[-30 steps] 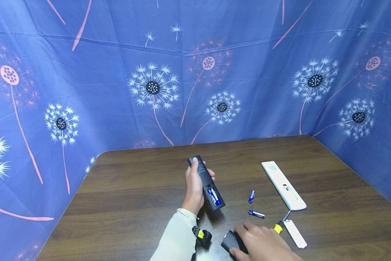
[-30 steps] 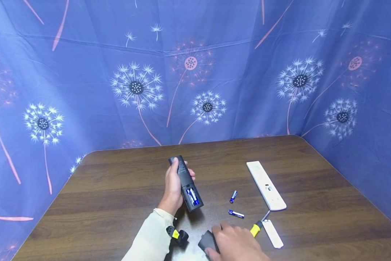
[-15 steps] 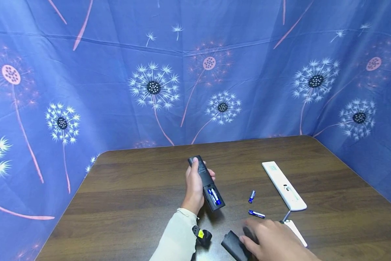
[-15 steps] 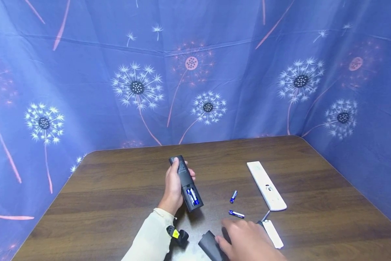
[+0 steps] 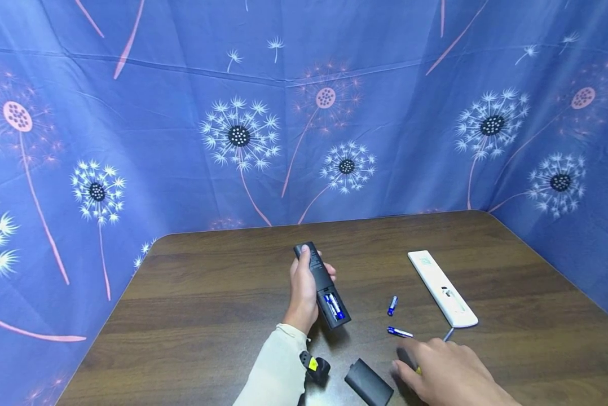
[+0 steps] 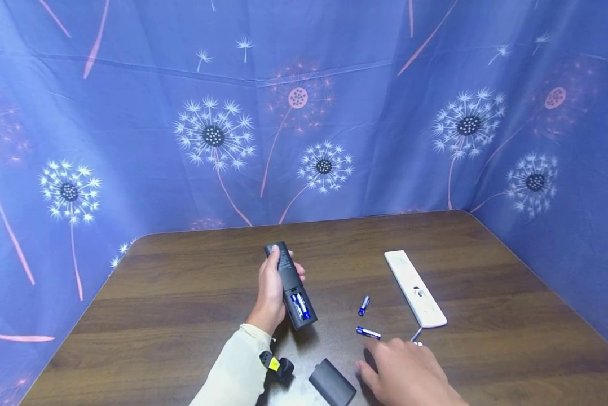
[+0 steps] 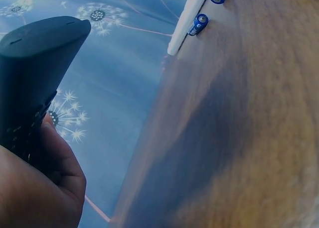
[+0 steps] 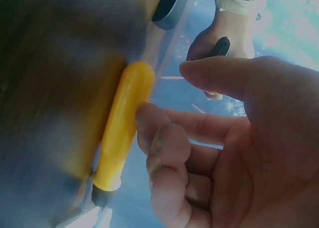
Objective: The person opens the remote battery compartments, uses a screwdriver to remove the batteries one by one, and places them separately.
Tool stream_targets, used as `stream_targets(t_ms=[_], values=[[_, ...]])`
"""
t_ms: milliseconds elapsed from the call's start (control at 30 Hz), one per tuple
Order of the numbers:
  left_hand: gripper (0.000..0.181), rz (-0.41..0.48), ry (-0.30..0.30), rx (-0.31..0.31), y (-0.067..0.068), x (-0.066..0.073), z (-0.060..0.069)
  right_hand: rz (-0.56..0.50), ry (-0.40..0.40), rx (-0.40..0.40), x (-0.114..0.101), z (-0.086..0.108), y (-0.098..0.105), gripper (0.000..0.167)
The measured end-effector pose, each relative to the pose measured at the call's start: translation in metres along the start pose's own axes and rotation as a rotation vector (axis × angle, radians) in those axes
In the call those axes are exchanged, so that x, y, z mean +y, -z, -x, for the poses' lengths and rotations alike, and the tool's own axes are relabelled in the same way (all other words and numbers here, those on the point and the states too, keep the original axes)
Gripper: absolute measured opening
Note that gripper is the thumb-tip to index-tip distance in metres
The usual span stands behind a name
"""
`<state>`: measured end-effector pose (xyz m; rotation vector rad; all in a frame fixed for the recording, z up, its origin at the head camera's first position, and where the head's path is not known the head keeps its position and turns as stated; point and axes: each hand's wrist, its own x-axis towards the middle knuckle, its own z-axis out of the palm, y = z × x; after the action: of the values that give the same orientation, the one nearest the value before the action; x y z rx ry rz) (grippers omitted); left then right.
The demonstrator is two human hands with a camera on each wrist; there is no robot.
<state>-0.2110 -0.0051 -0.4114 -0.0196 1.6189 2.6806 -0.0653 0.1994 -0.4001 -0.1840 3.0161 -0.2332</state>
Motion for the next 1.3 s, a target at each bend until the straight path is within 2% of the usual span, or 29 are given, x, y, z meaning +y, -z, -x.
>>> stream_targets(t_ms=[167,267,500,633,800,1067,1300], values=[[0.048,-0.021,-0.003,-0.004,0.0,0.0,0.001,0.017,0.024,0.037,0.003,0.003,-0.001,0.028],[0.044,-0.025,0.0,-0.002,0.0,0.0,0.002,0.008,0.02,0.04,0.005,0.004,-0.002,0.027],[0.046,-0.029,0.01,-0.001,0.0,0.0,0.003,-0.053,-0.042,-0.028,0.009,0.003,-0.008,0.019],[0.049,-0.025,0.011,-0.009,-0.001,-0.001,0.002,-0.086,-0.071,-0.041,0.013,0.0,-0.009,0.017],[0.05,-0.004,0.01,-0.007,-0.001,-0.003,0.001,-0.074,-0.065,0.018,0.015,0.002,-0.008,0.016],[0.052,-0.024,0.021,0.009,0.0,-0.004,0.001,-0.109,-0.126,0.102,0.016,0.008,0.002,0.014],[0.054,-0.023,0.024,0.002,0.003,-0.003,0.001,-0.108,-0.144,0.129,0.013,0.013,0.007,0.022]])
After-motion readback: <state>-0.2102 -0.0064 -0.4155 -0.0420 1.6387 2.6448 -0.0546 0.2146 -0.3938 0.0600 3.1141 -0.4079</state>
